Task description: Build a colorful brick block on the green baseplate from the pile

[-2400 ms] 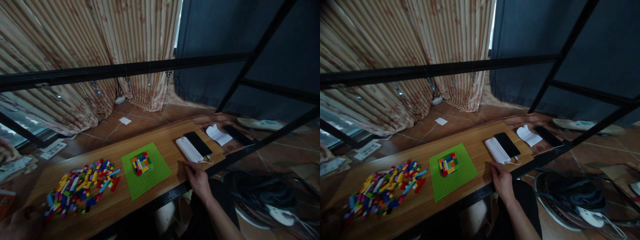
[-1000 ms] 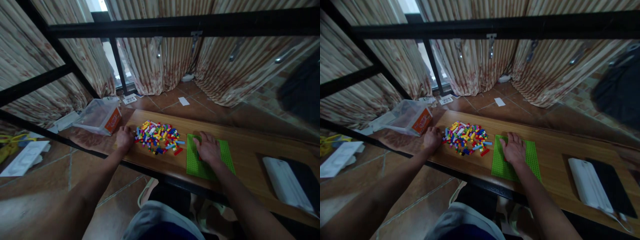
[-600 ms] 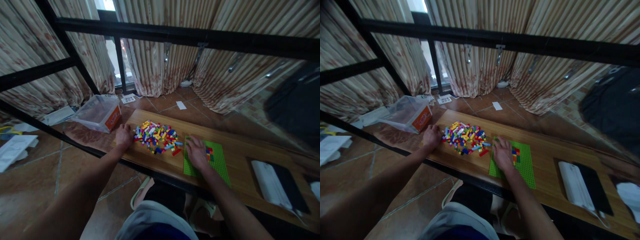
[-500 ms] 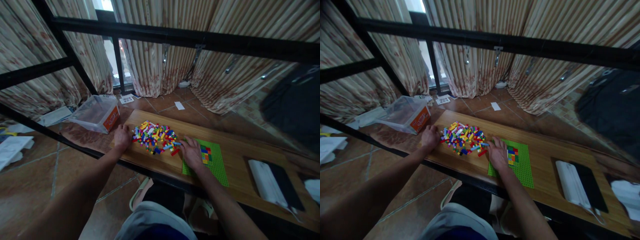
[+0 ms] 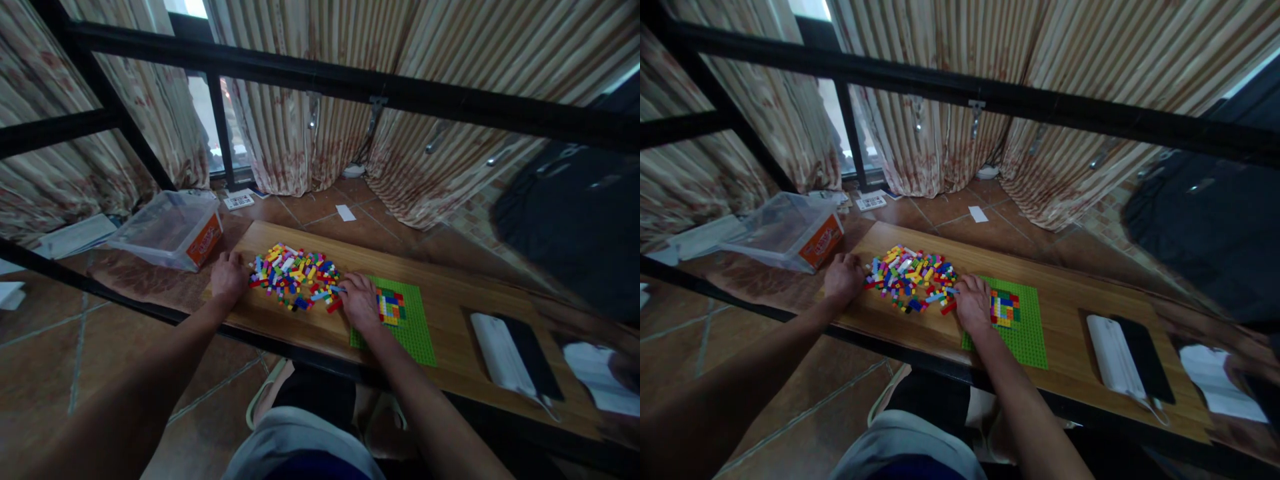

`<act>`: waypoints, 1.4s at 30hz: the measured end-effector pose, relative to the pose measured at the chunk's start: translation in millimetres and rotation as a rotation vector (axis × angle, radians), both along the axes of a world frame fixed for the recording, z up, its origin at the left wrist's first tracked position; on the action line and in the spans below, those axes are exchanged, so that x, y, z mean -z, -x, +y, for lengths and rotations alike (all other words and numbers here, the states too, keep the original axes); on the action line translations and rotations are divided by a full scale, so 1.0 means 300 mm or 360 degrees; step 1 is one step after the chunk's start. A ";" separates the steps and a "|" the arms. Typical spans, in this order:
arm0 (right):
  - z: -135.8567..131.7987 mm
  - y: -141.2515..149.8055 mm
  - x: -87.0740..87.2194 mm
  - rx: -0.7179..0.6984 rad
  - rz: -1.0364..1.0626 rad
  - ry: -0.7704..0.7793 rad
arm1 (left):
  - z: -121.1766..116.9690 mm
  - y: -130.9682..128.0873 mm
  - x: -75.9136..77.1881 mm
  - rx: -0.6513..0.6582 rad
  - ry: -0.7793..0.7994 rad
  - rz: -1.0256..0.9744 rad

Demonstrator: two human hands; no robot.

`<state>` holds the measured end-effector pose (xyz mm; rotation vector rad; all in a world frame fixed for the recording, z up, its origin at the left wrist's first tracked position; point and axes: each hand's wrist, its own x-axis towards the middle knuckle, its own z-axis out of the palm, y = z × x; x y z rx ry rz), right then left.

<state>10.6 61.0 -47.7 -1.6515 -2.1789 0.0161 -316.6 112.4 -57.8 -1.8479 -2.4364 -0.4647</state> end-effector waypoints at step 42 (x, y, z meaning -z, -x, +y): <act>0.031 -0.401 -0.058 0.0169 0.0646 0.0503 | -0.003 -0.009 -0.016 -0.0019 0.0041 -0.0021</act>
